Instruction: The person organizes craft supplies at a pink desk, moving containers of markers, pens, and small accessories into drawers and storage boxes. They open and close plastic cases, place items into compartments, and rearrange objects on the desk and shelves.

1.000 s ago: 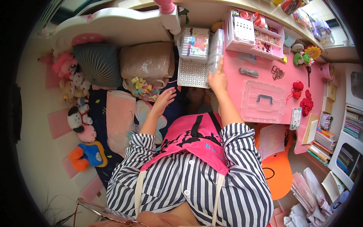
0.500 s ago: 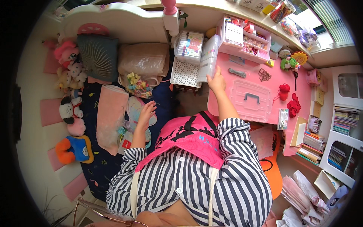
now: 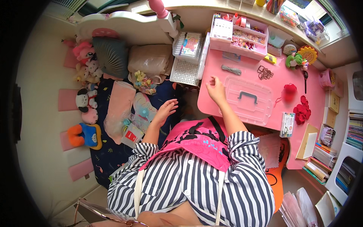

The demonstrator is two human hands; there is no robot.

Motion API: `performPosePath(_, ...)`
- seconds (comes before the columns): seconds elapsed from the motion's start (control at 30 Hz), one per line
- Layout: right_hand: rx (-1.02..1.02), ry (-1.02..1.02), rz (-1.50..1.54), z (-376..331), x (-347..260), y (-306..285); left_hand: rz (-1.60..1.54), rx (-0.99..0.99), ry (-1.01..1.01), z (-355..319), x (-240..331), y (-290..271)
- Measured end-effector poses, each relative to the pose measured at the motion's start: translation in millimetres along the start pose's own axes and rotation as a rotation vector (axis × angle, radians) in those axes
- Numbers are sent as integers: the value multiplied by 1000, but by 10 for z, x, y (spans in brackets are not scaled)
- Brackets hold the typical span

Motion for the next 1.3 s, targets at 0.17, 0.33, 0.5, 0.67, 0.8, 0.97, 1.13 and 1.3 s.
performPosePath(0.17,98,50,-17,483,-244,140,-120,-39,4,185,227,20)
performPosePath(0.33,90,250,-133,891,-282,392,-390,0,22,914,406,-263)
performPosePath(0.5,135,429,-203,953,-215,418,-431,69,-30,1923,598,-368)
performPosePath(0.67,342,178,78,537,-643,382,-254,174,-94,2785,820,-536)
performPosePath(0.8,325,281,267,-78,-1381,-148,-156,45,-126,3127,1022,-403)
performPosePath(0.97,283,297,385,-828,-1857,-897,-87,24,-90,3209,1005,-350)
performPosePath(1.13,490,359,383,-1325,-1927,-1268,-98,29,-24,3204,980,-242)
performPosePath(1.3,716,375,382,-1723,-1847,-1444,-181,37,-134,3306,1115,-306)
Point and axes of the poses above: each hand's wrist, its own z-axis towards the middle knuckle, its own y-axis out of the palm, x = y × z, the point moved 1 cm from there along z, towards the middle knuckle
